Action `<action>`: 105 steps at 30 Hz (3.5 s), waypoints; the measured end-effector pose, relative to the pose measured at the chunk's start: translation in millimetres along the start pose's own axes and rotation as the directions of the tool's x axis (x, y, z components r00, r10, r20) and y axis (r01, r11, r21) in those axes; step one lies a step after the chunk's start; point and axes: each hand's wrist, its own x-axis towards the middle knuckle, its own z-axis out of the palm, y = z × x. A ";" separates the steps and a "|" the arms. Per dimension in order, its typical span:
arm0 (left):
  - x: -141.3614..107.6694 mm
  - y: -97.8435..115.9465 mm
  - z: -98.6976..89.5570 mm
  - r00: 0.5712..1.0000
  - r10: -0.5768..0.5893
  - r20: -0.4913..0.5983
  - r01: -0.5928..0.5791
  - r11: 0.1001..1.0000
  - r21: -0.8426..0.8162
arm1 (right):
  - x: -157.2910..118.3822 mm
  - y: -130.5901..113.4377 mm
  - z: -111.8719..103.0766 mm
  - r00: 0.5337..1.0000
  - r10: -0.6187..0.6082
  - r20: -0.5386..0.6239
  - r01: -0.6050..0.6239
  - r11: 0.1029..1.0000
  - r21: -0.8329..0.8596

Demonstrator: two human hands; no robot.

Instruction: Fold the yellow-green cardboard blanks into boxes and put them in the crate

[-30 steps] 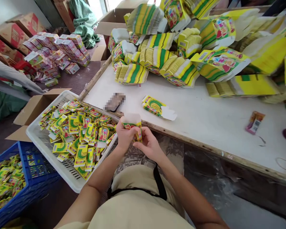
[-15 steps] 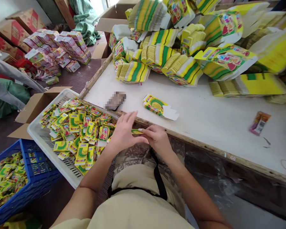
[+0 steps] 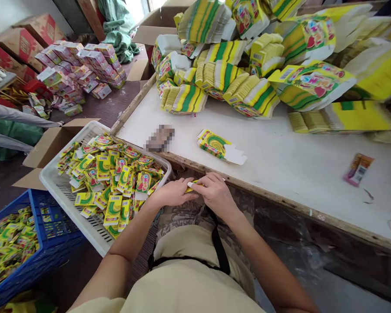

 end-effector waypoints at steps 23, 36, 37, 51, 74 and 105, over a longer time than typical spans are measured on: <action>-0.1 34.5 -4.1 0.850 0.050 -0.524 -0.149 0.978 -0.148 | 8.8 -14.0 3.7 0.792 0.597 0.131 -0.363 0.288 0.886; 2.9 29.1 7.0 0.854 0.224 -0.469 -0.239 0.971 0.027 | 8.6 -12.4 4.7 0.774 0.610 0.171 -0.351 0.187 0.918; 3.3 28.9 7.2 0.857 0.214 -0.469 -0.234 0.972 0.017 | 8.1 -12.4 5.4 0.771 0.617 0.159 -0.353 0.206 0.913; 8.4 16.8 14.7 0.847 0.151 -0.509 -0.241 0.964 -0.116 | 7.2 -17.9 -0.5 0.928 0.363 -0.090 -0.240 0.762 0.602; 9.3 12.1 15.3 0.836 0.150 -0.528 -0.289 0.938 -0.192 | 4.0 -11.7 3.4 0.950 0.290 -0.112 -0.198 0.844 0.499; 1.9 19.8 1.8 0.863 0.093 -0.497 -0.278 0.908 -0.314 | -1.2 -17.5 2.4 0.948 0.311 -0.061 -0.252 0.856 0.451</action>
